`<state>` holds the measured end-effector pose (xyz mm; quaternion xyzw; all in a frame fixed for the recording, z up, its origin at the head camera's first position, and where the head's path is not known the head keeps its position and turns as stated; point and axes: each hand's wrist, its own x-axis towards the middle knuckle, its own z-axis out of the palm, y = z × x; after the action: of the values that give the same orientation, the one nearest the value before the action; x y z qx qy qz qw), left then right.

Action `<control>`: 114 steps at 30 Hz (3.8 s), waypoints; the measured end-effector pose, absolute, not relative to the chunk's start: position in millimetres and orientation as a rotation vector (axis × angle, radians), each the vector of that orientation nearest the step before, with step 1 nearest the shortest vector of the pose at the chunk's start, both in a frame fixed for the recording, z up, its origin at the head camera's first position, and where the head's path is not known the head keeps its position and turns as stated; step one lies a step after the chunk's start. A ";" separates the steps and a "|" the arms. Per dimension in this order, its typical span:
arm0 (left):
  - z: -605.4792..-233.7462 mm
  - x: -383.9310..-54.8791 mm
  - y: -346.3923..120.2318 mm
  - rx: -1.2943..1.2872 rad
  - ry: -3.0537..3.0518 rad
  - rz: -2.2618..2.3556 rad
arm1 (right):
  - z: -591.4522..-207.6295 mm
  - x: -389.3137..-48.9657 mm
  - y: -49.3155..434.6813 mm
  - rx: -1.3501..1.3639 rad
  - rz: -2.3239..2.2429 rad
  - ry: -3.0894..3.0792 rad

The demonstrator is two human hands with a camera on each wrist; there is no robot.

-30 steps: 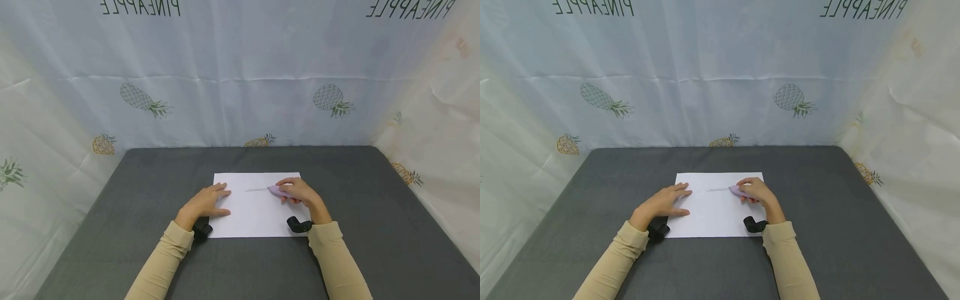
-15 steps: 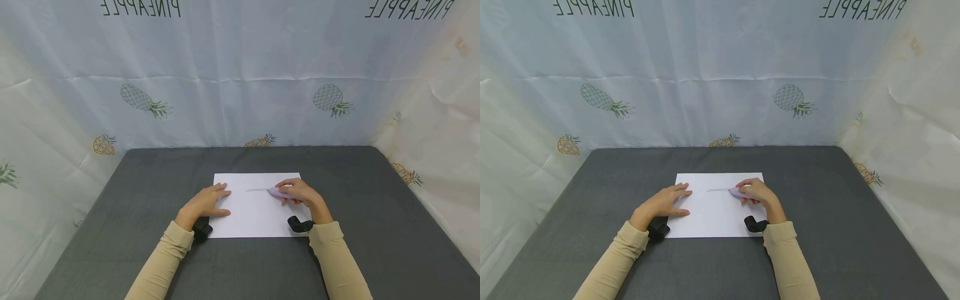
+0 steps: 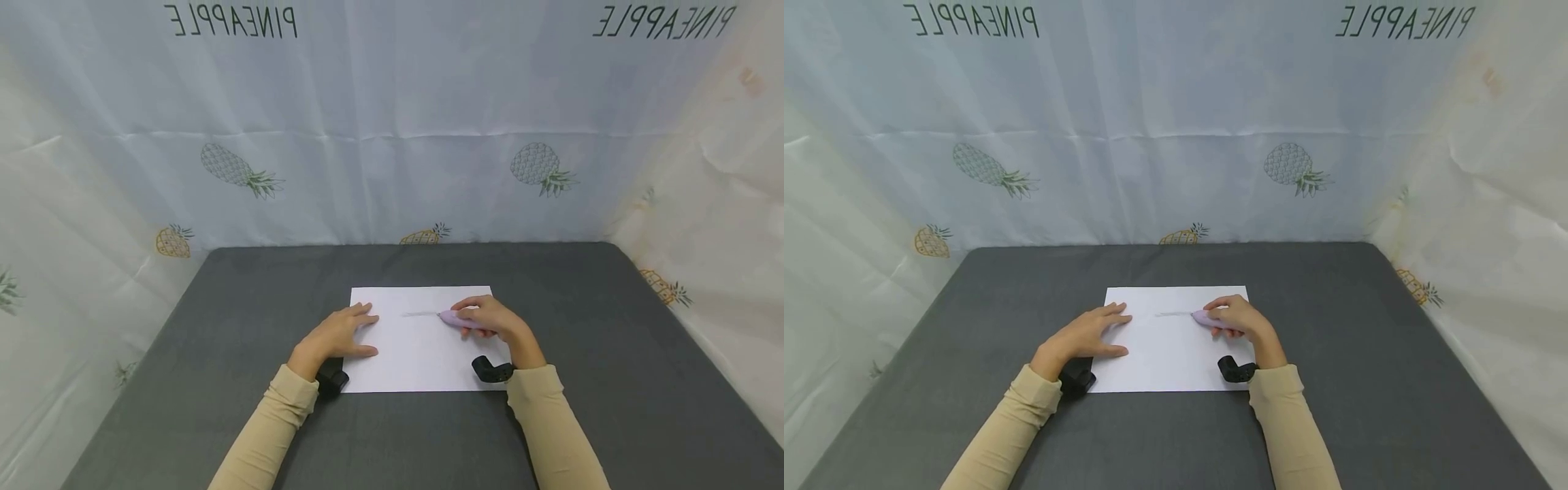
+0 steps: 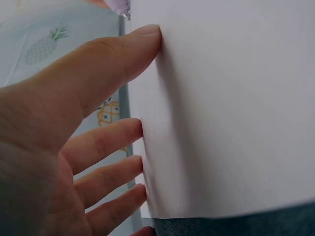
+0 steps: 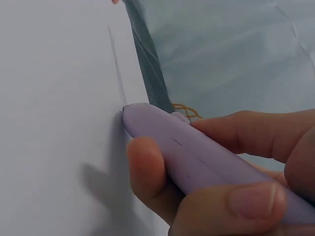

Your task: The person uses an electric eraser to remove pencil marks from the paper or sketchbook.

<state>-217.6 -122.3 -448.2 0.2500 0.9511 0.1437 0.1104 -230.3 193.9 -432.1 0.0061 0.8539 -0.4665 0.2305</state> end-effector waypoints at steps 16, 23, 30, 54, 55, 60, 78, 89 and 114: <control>-446.8 -215.8 -121.9 0.761 2.801 0.423 | -431.1 -229.2 189.7 -0.008 -1.304 2.376; -449.4 -217.6 -122.1 0.757 2.796 0.420 | -431.5 -229.1 188.9 0.007 -1.283 2.369; -449.3 -218.1 -121.6 0.749 2.792 0.414 | -431.5 -230.8 192.0 0.016 -1.290 2.380; -446.7 -218.1 -122.2 0.740 2.784 0.415 | -428.0 -229.8 190.7 -0.012 -1.199 2.372; -446.5 -218.0 -122.2 0.739 2.783 0.417 | -427.8 -229.8 190.4 -0.026 -1.195 2.373; -446.9 -218.1 -122.4 0.746 2.789 0.417 | -428.5 -230.5 189.1 0.006 -1.251 2.398; -447.0 -218.8 -121.8 0.738 2.789 0.411 | -427.9 -230.4 187.5 0.008 -1.243 2.407; -446.3 -218.9 -120.7 0.711 2.781 0.423 | -425.1 -229.9 185.4 0.021 -1.210 2.402; -450.8 -212.3 -120.0 0.712 2.785 0.481 | -424.5 -222.7 186.5 0.010 -1.199 2.389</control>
<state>-212.3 -120.0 -450.8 0.2427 0.9494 0.1639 0.1131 -222.7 186.5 -424.5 0.0035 0.8693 -0.4363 0.2322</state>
